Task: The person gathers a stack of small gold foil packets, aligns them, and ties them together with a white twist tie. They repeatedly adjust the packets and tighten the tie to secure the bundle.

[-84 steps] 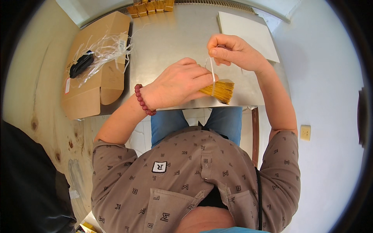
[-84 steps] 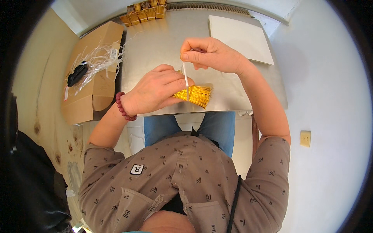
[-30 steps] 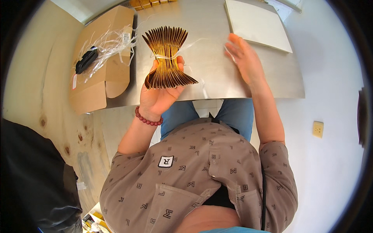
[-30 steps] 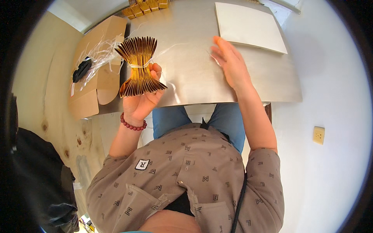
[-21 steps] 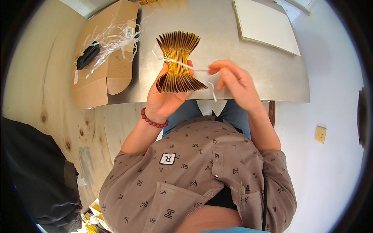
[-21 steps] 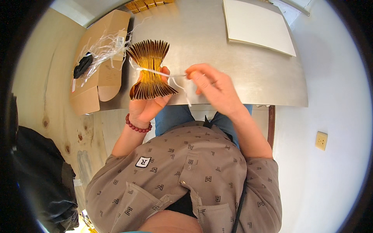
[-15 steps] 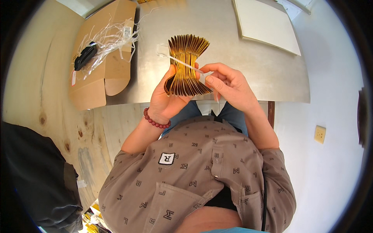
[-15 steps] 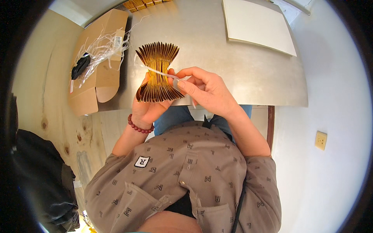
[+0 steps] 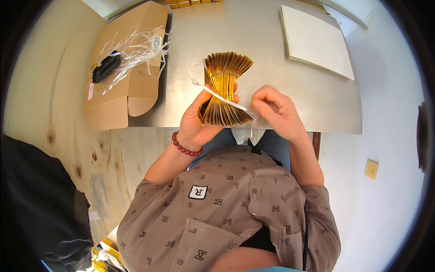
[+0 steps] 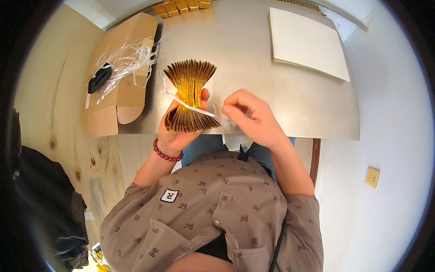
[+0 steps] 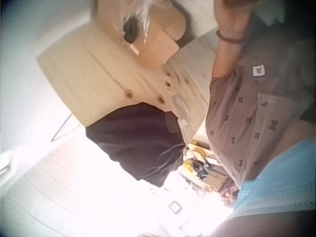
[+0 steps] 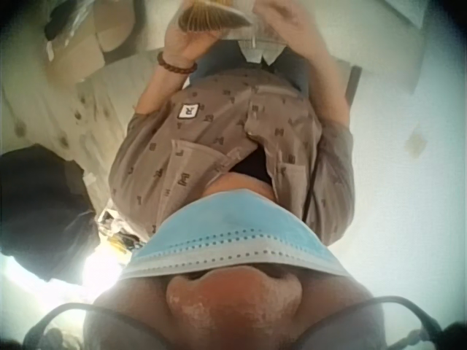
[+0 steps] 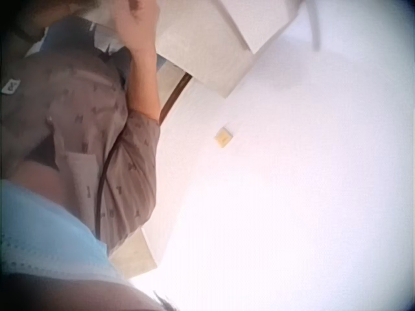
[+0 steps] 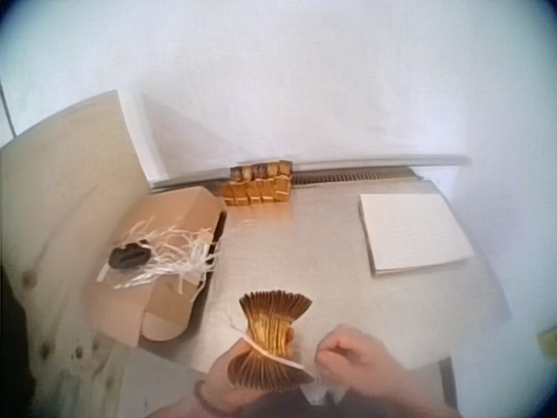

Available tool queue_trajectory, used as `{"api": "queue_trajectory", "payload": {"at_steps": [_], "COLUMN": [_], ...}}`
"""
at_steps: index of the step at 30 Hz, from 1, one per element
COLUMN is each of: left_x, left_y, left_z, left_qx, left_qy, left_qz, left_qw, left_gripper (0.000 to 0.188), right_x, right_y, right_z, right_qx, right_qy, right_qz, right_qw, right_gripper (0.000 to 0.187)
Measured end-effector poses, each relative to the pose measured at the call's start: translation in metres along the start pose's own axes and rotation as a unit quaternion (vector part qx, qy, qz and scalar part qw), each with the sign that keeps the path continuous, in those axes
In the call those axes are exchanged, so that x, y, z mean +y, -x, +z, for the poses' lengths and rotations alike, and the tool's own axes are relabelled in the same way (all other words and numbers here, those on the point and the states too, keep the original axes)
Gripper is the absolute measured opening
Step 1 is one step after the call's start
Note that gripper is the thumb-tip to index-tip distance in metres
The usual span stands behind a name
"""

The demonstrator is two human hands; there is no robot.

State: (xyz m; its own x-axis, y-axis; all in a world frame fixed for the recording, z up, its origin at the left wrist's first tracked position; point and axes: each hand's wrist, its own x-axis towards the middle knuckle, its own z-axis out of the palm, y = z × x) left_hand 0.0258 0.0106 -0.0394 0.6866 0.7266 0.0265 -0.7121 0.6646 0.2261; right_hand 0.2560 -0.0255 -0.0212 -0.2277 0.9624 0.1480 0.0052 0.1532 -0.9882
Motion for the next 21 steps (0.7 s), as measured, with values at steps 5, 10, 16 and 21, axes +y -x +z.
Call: {"api": "queue_trajectory", "payload": {"at_steps": [5, 10, 16, 21], "left_x": [0.000, -0.003, -0.013, -0.013], "left_y": [-0.002, -0.002, 0.002, -0.002], "left_z": [0.003, 0.005, 0.002, -0.001], "left_qx": [-0.017, -0.018, -0.044, -0.072], "left_qy": [-0.006, 0.036, 0.040, 0.014], "left_qz": [0.014, -0.003, -0.037, -0.055], "left_qw": [1.000, 0.999, 0.998, 0.996], "left_gripper": [0.052, 0.052, 0.053, 0.052], "right_x": [-0.002, -0.008, -0.014, -0.021], "right_y": [0.004, 0.001, -0.015, -0.020], "right_z": [-0.001, 0.000, 0.002, 0.014], "right_qx": [-0.038, -0.016, -0.016, -0.027], "right_qy": [-0.038, -0.043, -0.155, -0.204], "right_qz": [0.002, 0.026, 0.003, 0.043], "right_qw": [0.999, 0.999, 0.988, 0.978], "right_gripper": [0.026, 0.034, 0.060, 0.066]}}
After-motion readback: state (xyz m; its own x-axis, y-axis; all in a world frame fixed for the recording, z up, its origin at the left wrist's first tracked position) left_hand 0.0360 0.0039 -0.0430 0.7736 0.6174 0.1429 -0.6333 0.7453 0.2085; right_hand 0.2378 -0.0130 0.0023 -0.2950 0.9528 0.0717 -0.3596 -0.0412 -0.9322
